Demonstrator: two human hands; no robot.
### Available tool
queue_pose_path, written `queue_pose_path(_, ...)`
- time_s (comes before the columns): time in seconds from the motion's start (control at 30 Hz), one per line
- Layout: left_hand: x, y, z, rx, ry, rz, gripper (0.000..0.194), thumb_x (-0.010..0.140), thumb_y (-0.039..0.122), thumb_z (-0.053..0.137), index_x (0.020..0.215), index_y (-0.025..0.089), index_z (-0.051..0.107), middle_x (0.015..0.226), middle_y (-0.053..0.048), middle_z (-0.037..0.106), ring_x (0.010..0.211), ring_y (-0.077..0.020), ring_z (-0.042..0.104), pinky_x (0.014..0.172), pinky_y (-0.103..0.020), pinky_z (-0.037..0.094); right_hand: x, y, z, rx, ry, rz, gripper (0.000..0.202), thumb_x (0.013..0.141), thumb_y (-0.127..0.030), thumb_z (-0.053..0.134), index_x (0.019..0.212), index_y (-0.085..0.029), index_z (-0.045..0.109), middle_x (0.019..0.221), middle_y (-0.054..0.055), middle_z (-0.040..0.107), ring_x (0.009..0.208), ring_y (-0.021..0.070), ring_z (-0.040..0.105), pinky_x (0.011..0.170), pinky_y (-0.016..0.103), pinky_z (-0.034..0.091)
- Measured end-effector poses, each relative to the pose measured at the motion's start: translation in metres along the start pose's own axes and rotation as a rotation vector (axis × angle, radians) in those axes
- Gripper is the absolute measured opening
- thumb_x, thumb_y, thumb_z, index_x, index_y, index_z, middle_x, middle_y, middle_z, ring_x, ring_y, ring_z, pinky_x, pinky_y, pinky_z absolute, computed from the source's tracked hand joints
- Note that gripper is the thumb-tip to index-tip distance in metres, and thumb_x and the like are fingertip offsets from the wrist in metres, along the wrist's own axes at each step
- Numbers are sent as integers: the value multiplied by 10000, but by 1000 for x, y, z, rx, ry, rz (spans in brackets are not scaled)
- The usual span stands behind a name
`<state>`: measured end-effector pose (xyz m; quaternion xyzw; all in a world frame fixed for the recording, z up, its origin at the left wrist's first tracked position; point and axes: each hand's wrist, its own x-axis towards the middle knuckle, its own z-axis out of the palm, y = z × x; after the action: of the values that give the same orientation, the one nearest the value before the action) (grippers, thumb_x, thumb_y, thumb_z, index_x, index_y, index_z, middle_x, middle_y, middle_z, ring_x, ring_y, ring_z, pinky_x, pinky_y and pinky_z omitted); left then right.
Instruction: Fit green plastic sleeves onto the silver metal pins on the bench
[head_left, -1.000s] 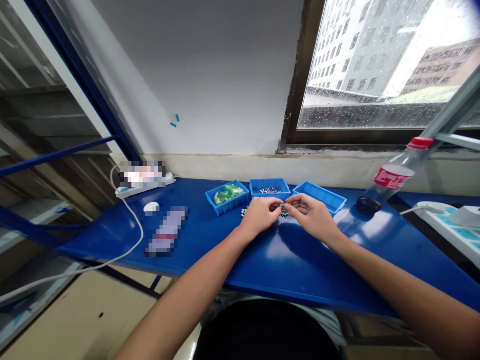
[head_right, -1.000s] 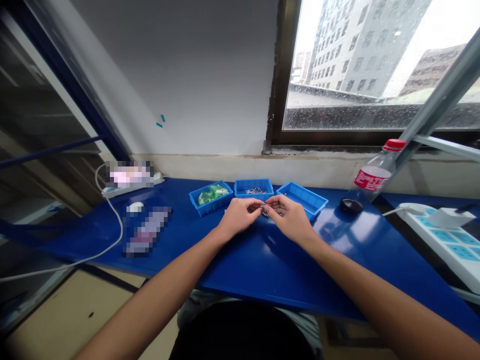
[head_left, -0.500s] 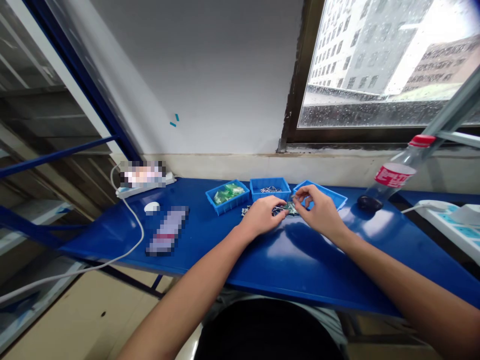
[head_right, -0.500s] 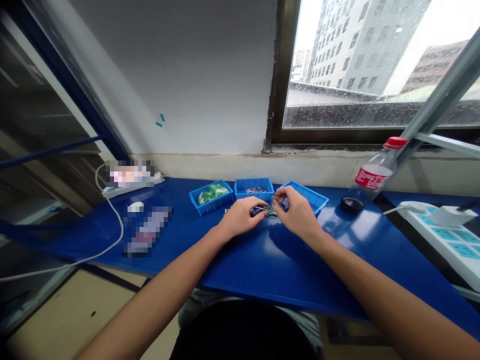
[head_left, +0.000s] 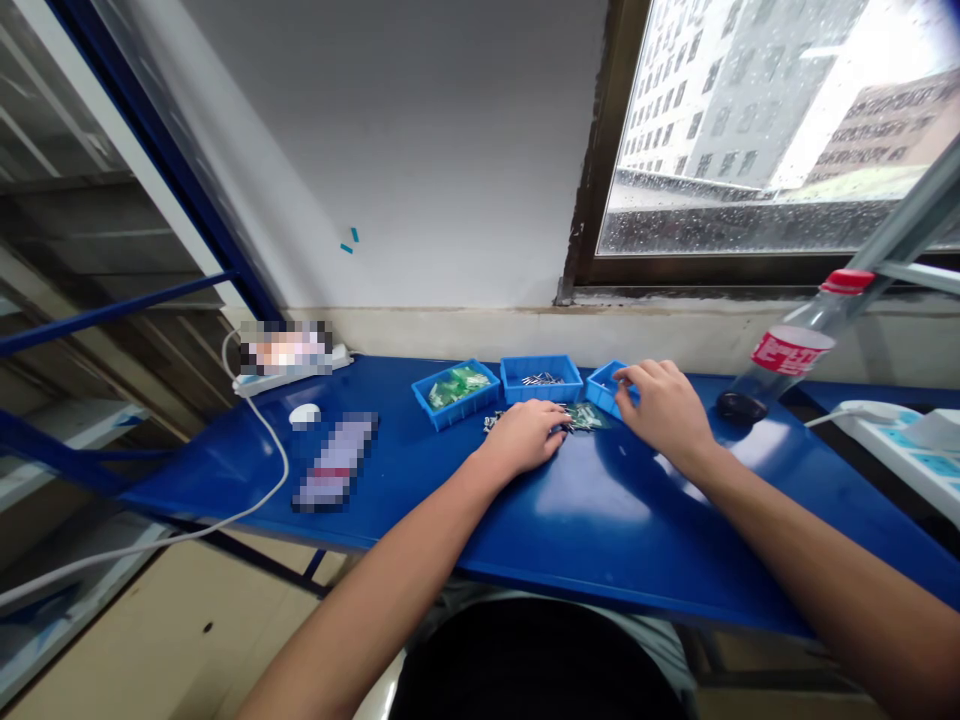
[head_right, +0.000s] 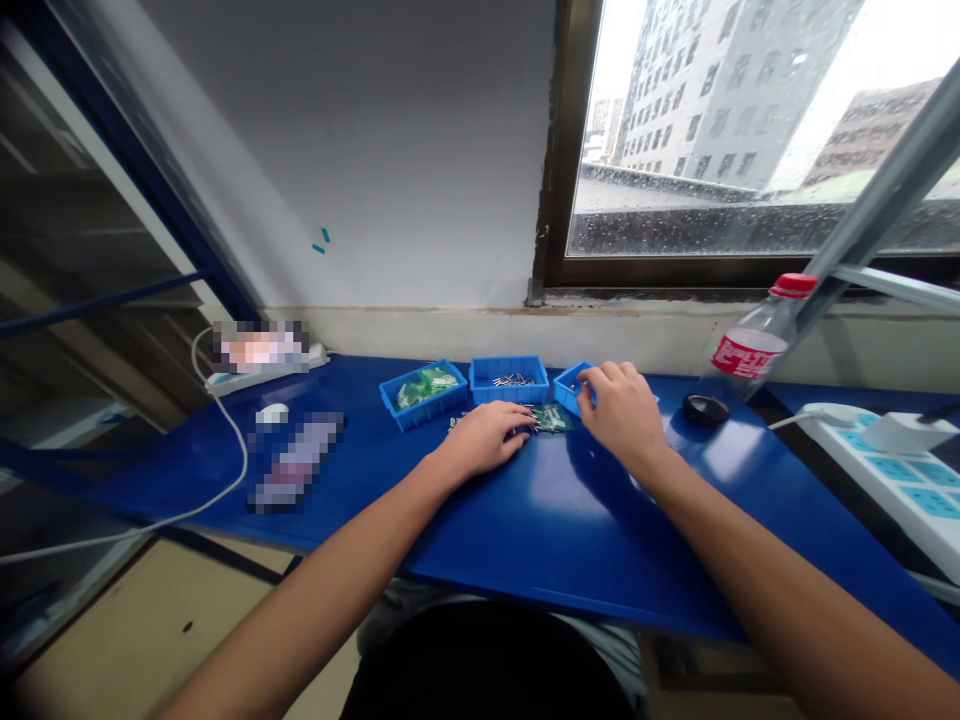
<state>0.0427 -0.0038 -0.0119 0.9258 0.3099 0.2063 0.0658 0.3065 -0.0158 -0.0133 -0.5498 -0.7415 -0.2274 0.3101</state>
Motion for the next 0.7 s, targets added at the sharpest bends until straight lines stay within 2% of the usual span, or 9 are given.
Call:
queue_pose_path(0.23, 0, -2, -3, 40, 13, -86, 267, 963, 186, 643, 1172, 212, 807, 1169, -82, 810, 1087, -278, 746, 974, -374, 592, -1, -12, -4, 33, -7, -3, 237, 1019, -336, 570, 1075, -200, 756, 970, 145, 725, 976, 350, 580, 879, 495, 478)
queue_pose_path(0.47, 1, -2, -5, -4, 83, -114, 241, 943, 164, 671, 1137, 214, 804, 1138, -71, 819, 1067, -259, 754, 984, -362, 580, 0, -36, -14, 311, -2, -107, 187, 1033, -309, 585, 1089, -223, 741, 999, 117, 738, 998, 323, 605, 942, 501, 509)
queue_pose_path(0.7, 1, -2, -8, -144, 154, -192, 237, 909, 85, 678, 1090, 193, 786, 1115, -77, 810, 1002, -228, 759, 924, -313, 595, -5, -51, -10, 498, -104, -147, 168, 1036, -288, 590, 1107, -239, 736, 983, 107, 731, 987, 312, 625, 894, 465, 544)
